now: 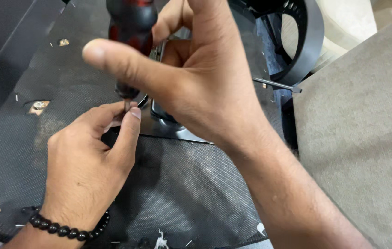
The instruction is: The person uses a screwdriver to tighten screws on the underside of an office chair base. They repeatedly adjust the screwdriver and apply torque to secure the metal bracket to the chair frame.
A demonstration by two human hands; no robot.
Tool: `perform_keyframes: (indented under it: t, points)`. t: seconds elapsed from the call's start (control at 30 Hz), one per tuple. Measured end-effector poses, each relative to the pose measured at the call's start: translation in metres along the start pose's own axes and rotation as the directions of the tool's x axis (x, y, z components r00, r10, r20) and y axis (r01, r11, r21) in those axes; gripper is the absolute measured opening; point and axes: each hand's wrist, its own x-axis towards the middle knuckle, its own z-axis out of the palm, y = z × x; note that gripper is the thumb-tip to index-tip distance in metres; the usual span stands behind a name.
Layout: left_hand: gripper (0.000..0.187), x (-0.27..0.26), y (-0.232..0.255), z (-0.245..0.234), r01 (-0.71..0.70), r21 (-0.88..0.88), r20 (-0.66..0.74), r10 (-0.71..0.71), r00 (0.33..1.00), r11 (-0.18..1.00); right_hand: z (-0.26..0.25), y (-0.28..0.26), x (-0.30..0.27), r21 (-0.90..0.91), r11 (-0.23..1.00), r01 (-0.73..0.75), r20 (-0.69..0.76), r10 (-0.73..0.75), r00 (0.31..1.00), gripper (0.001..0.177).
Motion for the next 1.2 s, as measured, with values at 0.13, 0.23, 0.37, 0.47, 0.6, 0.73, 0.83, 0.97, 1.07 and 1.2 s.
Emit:
perform_keyframes:
  t: [0.13,0.23,0.37,0.47,0.6,0.73,0.83,0.97,1.07,1.2]
  points:
    - [0.023,-0.002,-0.004,-0.001,0.054,0.025,0.035,-0.055,0.998,0.998,0.005,-0.012,-0.003,-0.141,0.986,-0.084,0.043,0.09,0.995,0.042]
    - [0.021,-0.002,-0.006,-0.002,0.021,0.039,0.042,-0.022,0.999,0.999,0.004,-0.029,-0.007,-0.133,0.989,-0.068,0.122,0.085,0.989,0.034]
    - [0.023,-0.003,-0.008,-0.003,0.039,0.005,0.062,-0.039,0.997,0.999,0.012,-0.047,-0.007,0.108,0.98,-0.165,0.118,0.152,0.981,0.036]
    - [0.022,-0.005,-0.008,-0.003,0.069,0.024,0.066,-0.071,0.995,0.997,0.024,-0.043,-0.011,0.093,0.967,-0.236,-0.031,0.239,0.97,0.036]
    - [0.017,-0.005,-0.01,-0.002,0.049,-0.025,0.046,-0.048,0.998,0.998,0.04,-0.024,-0.021,0.028,0.964,-0.264,-0.147,0.265,0.953,0.037]
    - [0.01,-0.005,-0.016,-0.003,0.038,0.051,0.09,-0.043,0.995,0.998,0.049,-0.009,-0.036,0.18,0.896,-0.407,-0.023,0.418,0.908,0.036]
    - [0.011,-0.004,-0.018,0.0,-0.058,0.043,0.071,0.055,0.996,0.997,0.054,-0.003,-0.043,0.302,0.873,-0.382,-0.03,0.409,0.912,0.043]
    - [0.011,-0.004,-0.016,0.003,-0.001,0.035,0.086,-0.002,0.996,0.999,0.058,0.004,-0.047,0.288,0.885,-0.366,-0.091,0.405,0.91,0.043]
    - [0.014,-0.004,-0.012,0.004,-0.003,0.043,0.072,-0.001,0.997,0.999,0.059,0.007,-0.048,0.245,0.898,-0.366,-0.119,0.402,0.908,0.042]
    - [0.031,-0.005,-0.006,0.002,0.053,0.046,0.08,-0.056,0.995,0.998,0.064,0.007,-0.049,0.208,0.915,-0.346,-0.195,0.385,0.902,0.041]
